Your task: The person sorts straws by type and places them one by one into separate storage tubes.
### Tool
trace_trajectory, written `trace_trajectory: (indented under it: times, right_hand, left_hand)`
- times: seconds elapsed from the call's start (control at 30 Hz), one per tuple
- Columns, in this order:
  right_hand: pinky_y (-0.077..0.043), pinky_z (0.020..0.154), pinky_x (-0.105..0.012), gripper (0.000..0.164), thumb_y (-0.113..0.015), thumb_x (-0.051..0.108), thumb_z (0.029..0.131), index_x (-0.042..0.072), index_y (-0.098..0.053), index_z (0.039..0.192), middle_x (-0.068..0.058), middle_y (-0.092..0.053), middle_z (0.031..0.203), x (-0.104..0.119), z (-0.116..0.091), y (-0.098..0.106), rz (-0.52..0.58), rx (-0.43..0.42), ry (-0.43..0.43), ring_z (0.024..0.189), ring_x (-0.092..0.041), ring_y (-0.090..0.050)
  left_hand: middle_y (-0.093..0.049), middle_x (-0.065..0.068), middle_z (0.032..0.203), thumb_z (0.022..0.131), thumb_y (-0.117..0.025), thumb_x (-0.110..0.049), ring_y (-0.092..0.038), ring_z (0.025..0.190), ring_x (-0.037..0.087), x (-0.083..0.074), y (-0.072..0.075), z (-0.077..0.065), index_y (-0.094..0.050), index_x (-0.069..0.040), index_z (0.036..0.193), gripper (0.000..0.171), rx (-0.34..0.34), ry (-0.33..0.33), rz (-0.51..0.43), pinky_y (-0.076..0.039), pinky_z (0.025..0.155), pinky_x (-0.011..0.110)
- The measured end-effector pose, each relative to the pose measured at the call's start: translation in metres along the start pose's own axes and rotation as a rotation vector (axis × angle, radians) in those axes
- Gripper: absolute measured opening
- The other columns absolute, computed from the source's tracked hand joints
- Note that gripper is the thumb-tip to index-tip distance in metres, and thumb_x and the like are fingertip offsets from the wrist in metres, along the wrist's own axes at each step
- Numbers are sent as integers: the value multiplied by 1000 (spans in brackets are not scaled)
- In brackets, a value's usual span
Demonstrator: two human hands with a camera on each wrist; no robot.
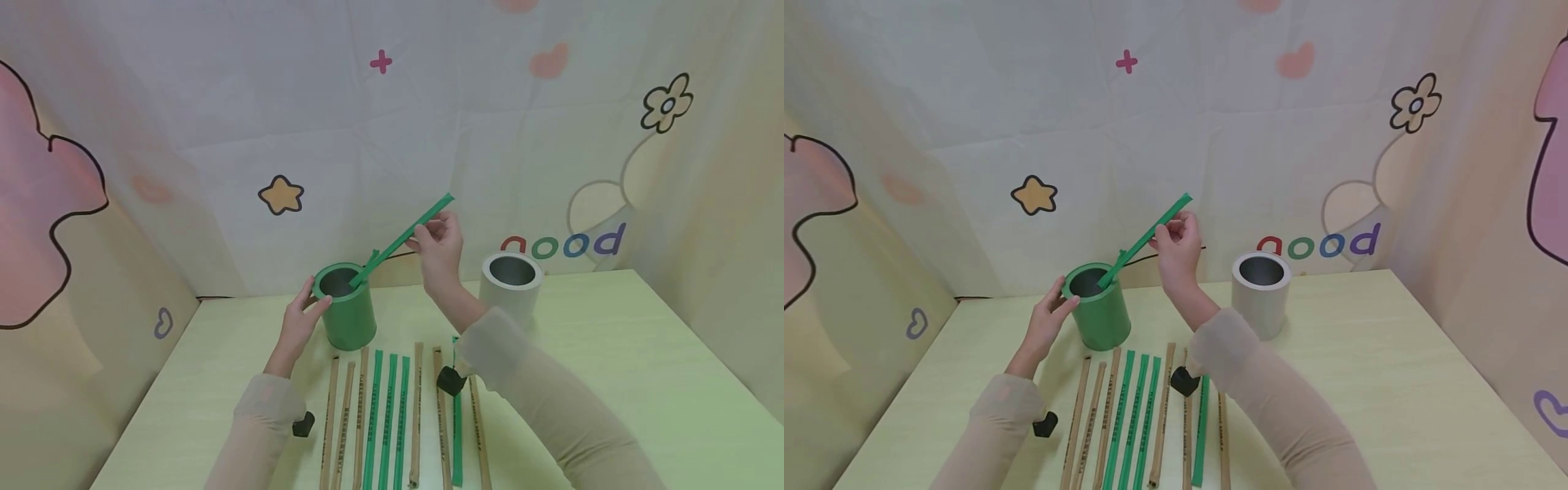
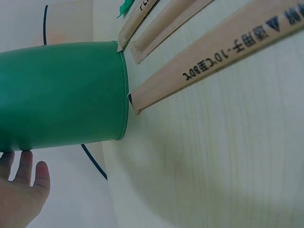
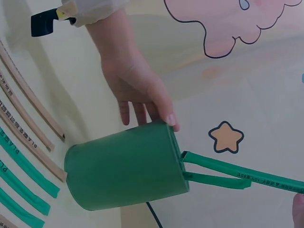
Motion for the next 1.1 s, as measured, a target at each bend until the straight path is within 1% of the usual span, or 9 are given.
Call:
trace_trajectory:
  times: [0.27,0.33,0.5,0.63,0.73,0.83,0.93,1.0,1.1]
  right_hand:
    - [-51,65,-24,14,-45,-4,85,9,-43,88,0,-43,75,-21,-5,-3,-29,6,-5,63,-11,-52]
    - [-51,68,-27,13,-46,-3,85,8,-44,89,1,-43,75,-25,-7,-4,-54,9,-20,64,-10,-52]
    - [-50,77,-41,9,-47,0,86,5,-45,94,0,-45,78,-36,-12,-7,-142,40,-41,73,-18,-53]
    - [-51,73,-30,10,-47,3,88,2,-46,97,0,-46,79,-43,-15,-10,-190,63,-51,75,-15,-51]
    - [-51,72,-26,11,-48,5,88,3,-47,99,-1,-47,80,-48,-17,-13,-220,78,-65,77,-17,-53]
    - [-51,76,-35,11,-47,6,89,3,-47,100,-7,-51,84,-53,-20,-16,-257,107,-73,83,-26,-56]
    - [-51,76,-37,11,-48,7,89,3,-49,99,-15,-54,89,-58,-23,-18,-291,141,-82,89,-33,-58]
    - [-51,73,-35,11,-48,7,89,2,-50,98,-18,-55,91,-60,-24,-18,-320,161,-90,88,-32,-59]
    - [-52,69,-29,12,-50,10,89,2,-51,98,-16,-56,88,-63,-26,-16,-373,183,-116,86,-31,-59]
  left_hand:
    - [-20,-1,147,87,-53,-36,-30,129,24,-2,0,-1,-18,-20,142,67,0,-1,12,-28,101,51]
    - [-19,-1,147,87,-53,-36,-30,129,24,-2,0,-1,-18,-20,142,67,3,-6,9,-28,101,52]
    - [-19,-1,147,87,-53,-36,-29,129,25,-2,0,-1,-18,-20,142,67,4,-9,8,-28,100,52]
    - [-21,-1,147,87,-53,-36,-30,129,25,-2,1,-1,-18,-21,142,67,2,4,9,-29,100,52]
    - [-19,0,147,88,-53,-32,-29,129,26,-10,1,-4,-18,-19,142,66,7,17,-9,-27,101,52]
    - [-18,3,148,89,-52,-27,-28,130,27,-20,0,-10,-17,-16,142,65,15,27,-24,-26,101,52]
    - [-17,4,148,89,-51,-25,-28,130,28,-26,-1,-14,-16,-14,142,65,18,24,-19,-26,101,52]
    - [-18,4,148,89,-51,-25,-28,130,28,-28,-1,-15,-16,-14,142,64,19,23,-15,-26,101,52]
    - [-18,4,148,89,-51,-25,-28,130,27,-28,-2,-15,-16,-14,142,64,16,23,-13,-26,101,51]
Point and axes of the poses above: each hand's wrist, its own z-axis towards the middle knuckle, its own y-axis out of the back of the hand, x = y × z, the point moved 2 cm from there along z, towards the middle knuckle
